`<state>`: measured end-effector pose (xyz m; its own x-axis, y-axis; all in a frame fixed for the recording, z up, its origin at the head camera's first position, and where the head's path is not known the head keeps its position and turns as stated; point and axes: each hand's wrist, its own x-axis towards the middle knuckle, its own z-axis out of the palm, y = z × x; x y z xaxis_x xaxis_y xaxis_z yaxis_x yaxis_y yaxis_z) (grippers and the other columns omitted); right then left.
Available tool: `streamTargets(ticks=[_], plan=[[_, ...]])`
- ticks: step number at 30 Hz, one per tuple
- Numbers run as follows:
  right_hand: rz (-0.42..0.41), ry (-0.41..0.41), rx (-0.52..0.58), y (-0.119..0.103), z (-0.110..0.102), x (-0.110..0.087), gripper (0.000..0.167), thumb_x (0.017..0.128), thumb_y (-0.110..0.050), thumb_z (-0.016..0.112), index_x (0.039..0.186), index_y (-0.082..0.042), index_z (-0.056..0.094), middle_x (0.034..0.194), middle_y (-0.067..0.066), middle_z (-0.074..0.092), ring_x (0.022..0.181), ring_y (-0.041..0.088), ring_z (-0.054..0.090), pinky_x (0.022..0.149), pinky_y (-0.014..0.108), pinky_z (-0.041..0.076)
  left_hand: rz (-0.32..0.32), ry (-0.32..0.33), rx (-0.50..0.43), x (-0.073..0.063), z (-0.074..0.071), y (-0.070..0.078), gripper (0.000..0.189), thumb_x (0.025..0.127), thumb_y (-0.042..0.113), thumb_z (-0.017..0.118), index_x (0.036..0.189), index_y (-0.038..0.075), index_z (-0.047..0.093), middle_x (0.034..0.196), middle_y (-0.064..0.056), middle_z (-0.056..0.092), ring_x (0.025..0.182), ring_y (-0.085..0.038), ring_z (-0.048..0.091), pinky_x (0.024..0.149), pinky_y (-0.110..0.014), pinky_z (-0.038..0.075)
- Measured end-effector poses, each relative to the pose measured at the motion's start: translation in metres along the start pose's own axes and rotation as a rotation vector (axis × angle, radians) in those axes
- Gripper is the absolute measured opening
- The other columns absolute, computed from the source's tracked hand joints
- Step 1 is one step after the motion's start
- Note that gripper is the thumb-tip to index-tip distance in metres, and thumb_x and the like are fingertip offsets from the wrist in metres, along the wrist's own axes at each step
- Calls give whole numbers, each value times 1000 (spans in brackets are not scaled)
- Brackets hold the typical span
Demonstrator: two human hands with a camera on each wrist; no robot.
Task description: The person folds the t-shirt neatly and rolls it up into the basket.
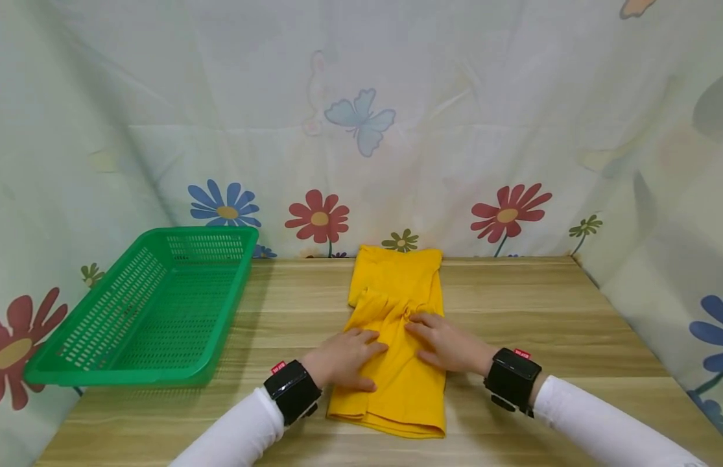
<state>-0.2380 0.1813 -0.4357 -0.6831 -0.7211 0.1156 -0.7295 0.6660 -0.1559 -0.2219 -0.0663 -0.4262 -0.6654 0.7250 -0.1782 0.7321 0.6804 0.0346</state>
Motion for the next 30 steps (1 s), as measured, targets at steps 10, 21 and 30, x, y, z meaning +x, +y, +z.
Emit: streamTargets(ticks=[10,21,30], plan=[[37,-23,-21,17,2,5,55,84,-29,66,132,-5,50,134,17,45,122,35,43,98,49,38,-54,-1,18,18,-1,5,69,82,56,58,138,20,42,142,-9,39,126,-28,40,104,-38,35],[-10,-15,-28,28,-1,17,53,84,-24,66,129,-1,51,134,20,46,123,37,43,99,50,37,-94,-36,-44,24,-1,-2,68,83,56,56,140,22,40,146,-8,34,132,-30,33,106,-41,31],[15,16,-60,41,4,27,52,83,-23,67,128,-1,52,132,20,47,120,36,45,99,49,38,-52,-8,-37,20,-2,-5,62,84,53,56,135,20,46,142,-6,40,128,-25,40,106,-39,32]])
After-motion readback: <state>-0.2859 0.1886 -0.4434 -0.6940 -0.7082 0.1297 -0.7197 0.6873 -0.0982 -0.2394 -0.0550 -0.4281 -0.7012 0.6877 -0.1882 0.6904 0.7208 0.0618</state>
